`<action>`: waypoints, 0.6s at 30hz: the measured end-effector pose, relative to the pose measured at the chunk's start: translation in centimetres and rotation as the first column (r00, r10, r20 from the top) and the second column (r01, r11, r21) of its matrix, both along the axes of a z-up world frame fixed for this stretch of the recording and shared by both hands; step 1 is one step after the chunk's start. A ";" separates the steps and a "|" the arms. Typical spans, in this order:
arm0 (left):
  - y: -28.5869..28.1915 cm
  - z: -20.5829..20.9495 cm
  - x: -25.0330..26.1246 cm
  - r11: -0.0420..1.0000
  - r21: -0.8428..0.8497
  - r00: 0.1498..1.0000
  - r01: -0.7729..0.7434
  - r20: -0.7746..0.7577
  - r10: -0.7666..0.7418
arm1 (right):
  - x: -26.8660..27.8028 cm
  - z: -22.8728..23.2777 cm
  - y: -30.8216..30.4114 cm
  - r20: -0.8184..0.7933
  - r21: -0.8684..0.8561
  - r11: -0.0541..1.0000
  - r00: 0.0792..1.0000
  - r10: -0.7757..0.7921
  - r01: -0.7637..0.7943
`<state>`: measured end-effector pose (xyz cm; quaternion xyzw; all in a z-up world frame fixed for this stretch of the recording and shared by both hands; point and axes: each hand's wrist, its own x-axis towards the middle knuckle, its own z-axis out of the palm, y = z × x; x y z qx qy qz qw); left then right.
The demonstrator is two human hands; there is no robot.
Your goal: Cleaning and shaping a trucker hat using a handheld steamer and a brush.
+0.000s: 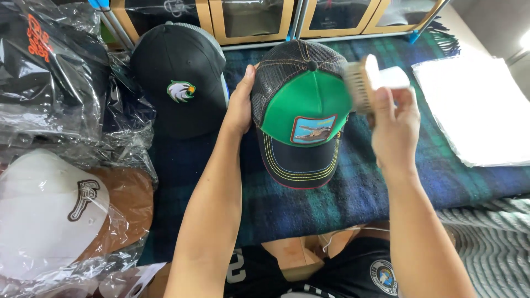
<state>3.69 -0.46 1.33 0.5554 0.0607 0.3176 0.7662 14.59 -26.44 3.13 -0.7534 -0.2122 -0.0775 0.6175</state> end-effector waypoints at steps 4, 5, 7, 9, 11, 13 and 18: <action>0.2 -0.1 0.4 1.000 -0.001 0.998 -0.008 0.054 0.008 | 1.0 -1.7 -1.7 -0.011 -0.130 0.982 0.990 -0.138 0.136; 0.3 -0.1 0.6 1.000 -0.008 0.998 -0.012 0.058 0.012 | 0.4 -1.4 -1.7 -0.017 -0.013 0.992 0.992 -0.124 0.123; -0.1 -0.4 0.3 1.000 -0.028 0.999 -0.012 0.040 0.014 | -1.1 -1.6 -1.7 -0.041 0.090 0.989 0.993 -0.111 0.115; -0.1 -0.1 -0.1 1.000 -0.024 0.999 -0.012 0.046 0.013 | -2.1 -1.7 -0.8 0.074 0.084 0.996 0.997 0.021 -0.027; -0.3 0.2 0.0 1.000 -0.022 0.998 -0.005 0.057 0.006 | -0.1 -2.8 -1.0 0.068 0.031 0.998 0.996 -0.062 0.060; -0.6 0.1 -0.2 1.000 -0.031 0.998 -0.004 0.062 0.006 | 0.9 -3.5 -1.5 0.060 -0.032 0.990 0.989 -0.139 0.141; -0.1 -1.8 1.3 0.984 -0.177 0.995 -0.012 0.097 0.029 | -2.8 -3.4 -1.9 0.073 0.139 0.989 0.996 -0.050 0.039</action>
